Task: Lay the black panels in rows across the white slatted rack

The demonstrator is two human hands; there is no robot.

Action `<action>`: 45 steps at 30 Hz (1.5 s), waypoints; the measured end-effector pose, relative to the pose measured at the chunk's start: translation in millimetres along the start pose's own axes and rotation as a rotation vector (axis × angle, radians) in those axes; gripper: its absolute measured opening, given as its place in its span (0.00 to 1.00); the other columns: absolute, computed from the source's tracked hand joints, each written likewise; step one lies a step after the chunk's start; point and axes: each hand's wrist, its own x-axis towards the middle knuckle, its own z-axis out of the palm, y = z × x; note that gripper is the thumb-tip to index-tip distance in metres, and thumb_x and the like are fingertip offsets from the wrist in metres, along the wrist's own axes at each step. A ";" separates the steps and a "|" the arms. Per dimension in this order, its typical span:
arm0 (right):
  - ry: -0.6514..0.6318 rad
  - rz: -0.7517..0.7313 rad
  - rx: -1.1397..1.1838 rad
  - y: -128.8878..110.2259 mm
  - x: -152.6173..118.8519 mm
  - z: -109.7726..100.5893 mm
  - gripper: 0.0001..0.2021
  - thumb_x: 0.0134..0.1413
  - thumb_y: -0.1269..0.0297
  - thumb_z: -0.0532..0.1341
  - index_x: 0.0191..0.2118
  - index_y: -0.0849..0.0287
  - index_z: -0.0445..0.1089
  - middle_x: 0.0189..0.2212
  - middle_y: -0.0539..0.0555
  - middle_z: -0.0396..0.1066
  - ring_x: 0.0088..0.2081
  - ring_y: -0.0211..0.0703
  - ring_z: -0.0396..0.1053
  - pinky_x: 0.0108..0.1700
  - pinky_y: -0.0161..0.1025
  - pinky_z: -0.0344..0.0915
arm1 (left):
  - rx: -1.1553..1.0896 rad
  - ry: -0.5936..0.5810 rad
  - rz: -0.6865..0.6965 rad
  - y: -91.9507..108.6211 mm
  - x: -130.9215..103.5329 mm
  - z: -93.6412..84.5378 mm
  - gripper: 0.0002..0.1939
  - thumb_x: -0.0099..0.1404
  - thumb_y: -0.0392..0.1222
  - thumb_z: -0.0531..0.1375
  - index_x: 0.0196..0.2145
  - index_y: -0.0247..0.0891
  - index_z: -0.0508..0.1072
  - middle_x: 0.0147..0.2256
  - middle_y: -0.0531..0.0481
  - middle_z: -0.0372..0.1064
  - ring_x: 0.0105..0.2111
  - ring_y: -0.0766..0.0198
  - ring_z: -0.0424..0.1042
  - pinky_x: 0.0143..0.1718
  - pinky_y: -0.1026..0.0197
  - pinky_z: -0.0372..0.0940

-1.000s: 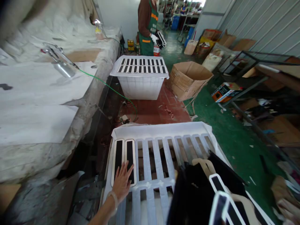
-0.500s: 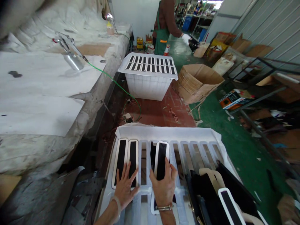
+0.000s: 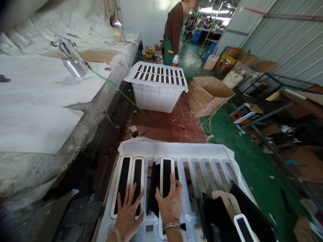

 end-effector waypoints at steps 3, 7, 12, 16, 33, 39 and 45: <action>-0.002 -0.046 -0.068 -4.3 0.4 -3.1 0.34 0.48 0.53 0.61 0.61 0.51 0.54 0.51 0.58 0.56 0.47 0.54 0.65 0.41 0.46 0.68 | -0.014 -0.013 0.047 -1.0 0.3 0.0 0.36 0.63 0.59 0.52 0.65 0.53 0.43 0.66 0.50 0.42 0.65 0.41 0.38 0.58 0.28 0.28; -0.055 -0.015 -0.102 -16.2 3.4 3.4 0.33 0.50 0.53 0.59 0.62 0.54 0.54 0.51 0.59 0.55 0.49 0.56 0.65 0.40 0.46 0.69 | 0.006 -0.019 0.127 -1.0 -0.4 -1.0 0.37 0.64 0.47 0.52 0.66 0.47 0.41 0.67 0.52 0.41 0.66 0.46 0.38 0.61 0.35 0.31; 0.001 -0.007 -0.129 -34.4 7.0 10.9 0.33 0.50 0.54 0.60 0.62 0.53 0.53 0.51 0.59 0.55 0.49 0.55 0.65 0.38 0.44 0.69 | 0.078 -0.002 0.130 1.5 -0.1 -1.6 0.41 0.57 0.31 0.51 0.66 0.48 0.41 0.67 0.52 0.38 0.66 0.46 0.36 0.61 0.38 0.40; -0.074 0.025 -0.207 -39.2 -4.7 14.2 0.30 0.52 0.56 0.59 0.61 0.53 0.54 0.53 0.59 0.55 0.48 0.54 0.66 0.34 0.43 0.68 | 0.086 -0.001 0.144 1.4 0.7 -0.7 0.43 0.55 0.30 0.52 0.66 0.49 0.41 0.67 0.50 0.37 0.66 0.44 0.36 0.60 0.36 0.39; -0.108 -0.117 -0.117 -16.1 -14.0 100.5 0.29 0.58 0.55 0.54 0.63 0.57 0.52 0.56 0.65 0.51 0.54 0.62 0.60 0.39 0.51 0.71 | 0.073 0.076 0.151 -9.0 7.3 1.0 0.35 0.67 0.53 0.49 0.66 0.38 0.42 0.65 0.55 0.46 0.66 0.54 0.34 0.63 0.49 0.28; -0.133 -0.178 -0.148 -16.7 -7.9 108.0 0.29 0.60 0.54 0.51 0.63 0.65 0.53 0.56 0.69 0.53 0.55 0.62 0.59 0.42 0.50 0.70 | 0.095 0.121 0.165 -5.4 8.3 1.5 0.36 0.65 0.50 0.51 0.66 0.33 0.45 0.65 0.53 0.47 0.66 0.53 0.31 0.64 0.48 0.24; -0.212 -0.177 -0.245 -24.9 -3.2 99.0 0.27 0.63 0.57 0.47 0.64 0.64 0.52 0.57 0.69 0.55 0.54 0.60 0.60 0.41 0.49 0.69 | 0.127 0.120 0.148 -2.1 8.4 -0.8 0.33 0.64 0.47 0.53 0.65 0.42 0.50 0.65 0.55 0.47 0.66 0.51 0.33 0.64 0.45 0.24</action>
